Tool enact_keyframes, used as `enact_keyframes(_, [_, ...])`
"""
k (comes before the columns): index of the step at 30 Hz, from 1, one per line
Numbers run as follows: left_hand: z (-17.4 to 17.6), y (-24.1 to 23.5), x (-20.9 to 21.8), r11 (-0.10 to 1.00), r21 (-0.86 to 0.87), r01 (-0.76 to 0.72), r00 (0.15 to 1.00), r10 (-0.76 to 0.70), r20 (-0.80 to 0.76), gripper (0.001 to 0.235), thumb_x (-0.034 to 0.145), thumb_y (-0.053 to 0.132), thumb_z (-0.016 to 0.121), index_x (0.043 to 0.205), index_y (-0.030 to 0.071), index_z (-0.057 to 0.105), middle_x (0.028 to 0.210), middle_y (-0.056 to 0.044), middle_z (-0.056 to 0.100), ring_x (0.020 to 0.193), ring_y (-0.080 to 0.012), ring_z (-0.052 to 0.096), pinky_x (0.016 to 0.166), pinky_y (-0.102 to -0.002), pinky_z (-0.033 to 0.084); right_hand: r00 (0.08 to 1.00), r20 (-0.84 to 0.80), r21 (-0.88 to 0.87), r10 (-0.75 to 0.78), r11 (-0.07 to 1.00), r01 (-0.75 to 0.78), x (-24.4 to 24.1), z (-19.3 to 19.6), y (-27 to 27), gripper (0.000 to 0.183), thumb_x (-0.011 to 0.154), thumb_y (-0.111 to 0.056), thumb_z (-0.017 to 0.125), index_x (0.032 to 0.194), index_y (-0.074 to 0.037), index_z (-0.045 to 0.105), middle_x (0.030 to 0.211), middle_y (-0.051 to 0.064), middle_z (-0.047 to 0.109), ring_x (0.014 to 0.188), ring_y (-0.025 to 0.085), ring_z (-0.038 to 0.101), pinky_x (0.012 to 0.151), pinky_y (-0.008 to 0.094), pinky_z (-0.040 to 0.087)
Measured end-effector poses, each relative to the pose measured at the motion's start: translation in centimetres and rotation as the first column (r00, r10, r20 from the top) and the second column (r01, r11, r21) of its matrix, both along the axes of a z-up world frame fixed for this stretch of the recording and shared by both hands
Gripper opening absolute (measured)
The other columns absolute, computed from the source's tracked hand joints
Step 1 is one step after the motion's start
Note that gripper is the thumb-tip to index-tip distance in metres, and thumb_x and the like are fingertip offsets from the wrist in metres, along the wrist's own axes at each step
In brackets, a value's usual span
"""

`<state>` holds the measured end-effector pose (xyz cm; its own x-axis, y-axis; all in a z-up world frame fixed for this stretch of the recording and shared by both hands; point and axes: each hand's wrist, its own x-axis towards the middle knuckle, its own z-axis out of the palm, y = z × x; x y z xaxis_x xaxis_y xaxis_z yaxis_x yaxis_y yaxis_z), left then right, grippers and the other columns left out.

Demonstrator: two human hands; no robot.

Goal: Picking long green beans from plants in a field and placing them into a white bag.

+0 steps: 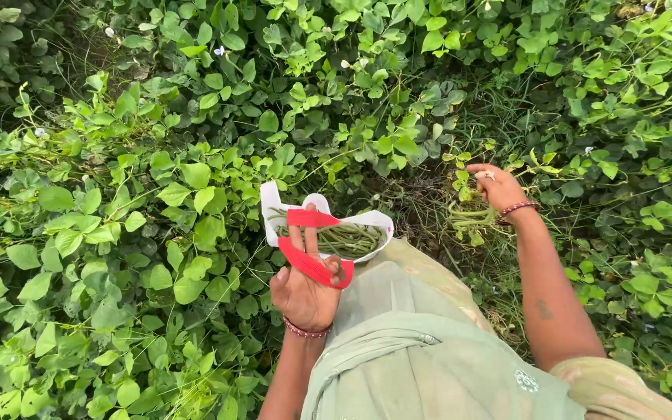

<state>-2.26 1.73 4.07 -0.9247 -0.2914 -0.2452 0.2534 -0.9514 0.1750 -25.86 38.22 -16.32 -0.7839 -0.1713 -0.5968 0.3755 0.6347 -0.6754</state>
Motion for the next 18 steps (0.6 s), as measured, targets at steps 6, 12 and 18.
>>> enact_keyframes(6, [0.1, 0.7, -1.0, 0.977, -0.087, 0.192, 0.981, -0.195, -0.018, 0.119, 0.080, 0.047, 0.071, 0.171, 0.025, -0.002, 0.177, 0.005, 0.008, 0.091, -0.0209, 0.062, 0.092, -0.046, 0.052, 0.952, -0.119, -0.620, -0.282, 0.770, 0.150, 2.4, 24.4, 1.4, 0.035, 0.114, -0.016, 0.048, 0.142, 0.004, 0.057, 0.087, -0.002, 0.053, 0.074, 0.008, 0.045, 0.072, 0.026, 0.044])
enact_keyframes(12, [-1.8, 1.5, -2.5, 0.961, -0.080, 0.265, 0.952, -0.273, -0.135, 0.118, 0.086, 0.049, 0.070, 0.172, 0.028, -0.007, 0.179, 0.008, 0.006, 0.075, -0.0155, 0.054, 0.099, -0.053, 0.051, 0.830, -0.290, -0.820, -0.477, 0.571, 0.042, 5.7, 30.3, 4.7, 0.025, 0.122, -0.026, 0.052, 0.133, -0.004, 0.053, 0.080, -0.003, 0.043, 0.063, 0.005, 0.035, 0.066, 0.024, 0.032])
enact_keyframes(18, [-0.8, 2.1, -5.1, 0.941, -0.128, 0.314, 0.934, -0.330, -0.134, 0.116, 0.086, 0.048, 0.069, 0.172, 0.026, -0.005, 0.177, 0.010, 0.008, 0.079, -0.0166, 0.053, 0.083, -0.045, 0.051, 0.904, -0.096, -0.957, -0.417, 0.288, 0.031, 5.0, 32.6, 4.2, 0.018, 0.127, -0.021, 0.046, 0.139, -0.010, 0.054, 0.077, -0.006, 0.043, 0.062, 0.003, 0.034, 0.061, 0.019, 0.031])
